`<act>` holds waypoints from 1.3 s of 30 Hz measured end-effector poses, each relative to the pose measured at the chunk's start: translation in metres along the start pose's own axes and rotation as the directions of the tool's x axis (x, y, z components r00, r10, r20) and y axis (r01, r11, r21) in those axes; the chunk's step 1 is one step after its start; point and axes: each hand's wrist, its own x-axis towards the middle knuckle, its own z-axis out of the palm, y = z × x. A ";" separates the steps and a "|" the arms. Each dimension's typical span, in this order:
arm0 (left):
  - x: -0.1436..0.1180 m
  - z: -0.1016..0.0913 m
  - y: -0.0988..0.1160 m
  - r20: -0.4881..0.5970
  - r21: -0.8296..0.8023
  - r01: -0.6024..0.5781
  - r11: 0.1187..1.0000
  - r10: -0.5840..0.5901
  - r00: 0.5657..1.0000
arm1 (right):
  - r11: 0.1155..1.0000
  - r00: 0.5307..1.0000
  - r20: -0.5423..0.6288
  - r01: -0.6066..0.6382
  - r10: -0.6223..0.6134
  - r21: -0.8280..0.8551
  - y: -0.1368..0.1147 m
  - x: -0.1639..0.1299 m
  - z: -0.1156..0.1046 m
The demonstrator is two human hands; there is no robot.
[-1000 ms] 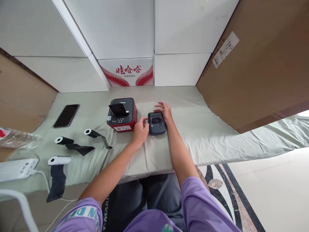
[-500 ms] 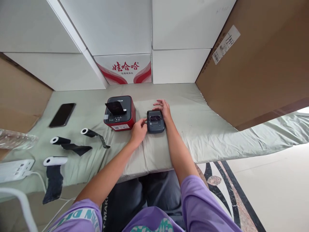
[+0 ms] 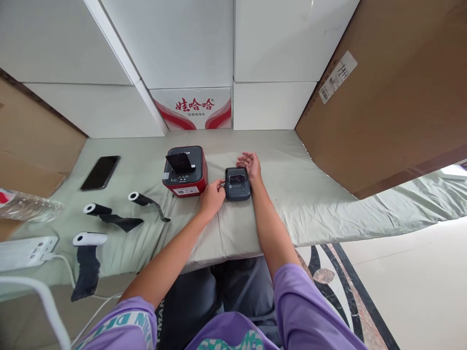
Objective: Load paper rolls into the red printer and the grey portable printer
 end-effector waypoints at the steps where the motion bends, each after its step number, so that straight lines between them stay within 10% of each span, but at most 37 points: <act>1: 0.000 0.000 0.000 0.000 -0.001 -0.004 1.000 0.004 1.000 | 1.000 1.000 0.000 -0.001 0.001 0.000 0.000 0.000 0.000; 15: -0.004 0.003 0.003 -0.013 0.065 -0.034 0.997 0.035 0.999 | 1.000 0.999 -0.040 0.014 -0.015 -0.025 -0.001 0.002 0.000; 27: -0.002 0.011 -0.004 -0.226 -0.209 -0.165 0.964 0.116 0.967 | 1.000 0.999 -0.033 0.009 -0.010 -0.013 0.002 0.008 -0.002; 39: -0.007 0.003 0.004 -0.145 -0.144 -0.043 0.989 0.022 0.989 | 0.998 1.000 -0.022 0.006 -0.008 -0.057 0.003 0.009 -0.001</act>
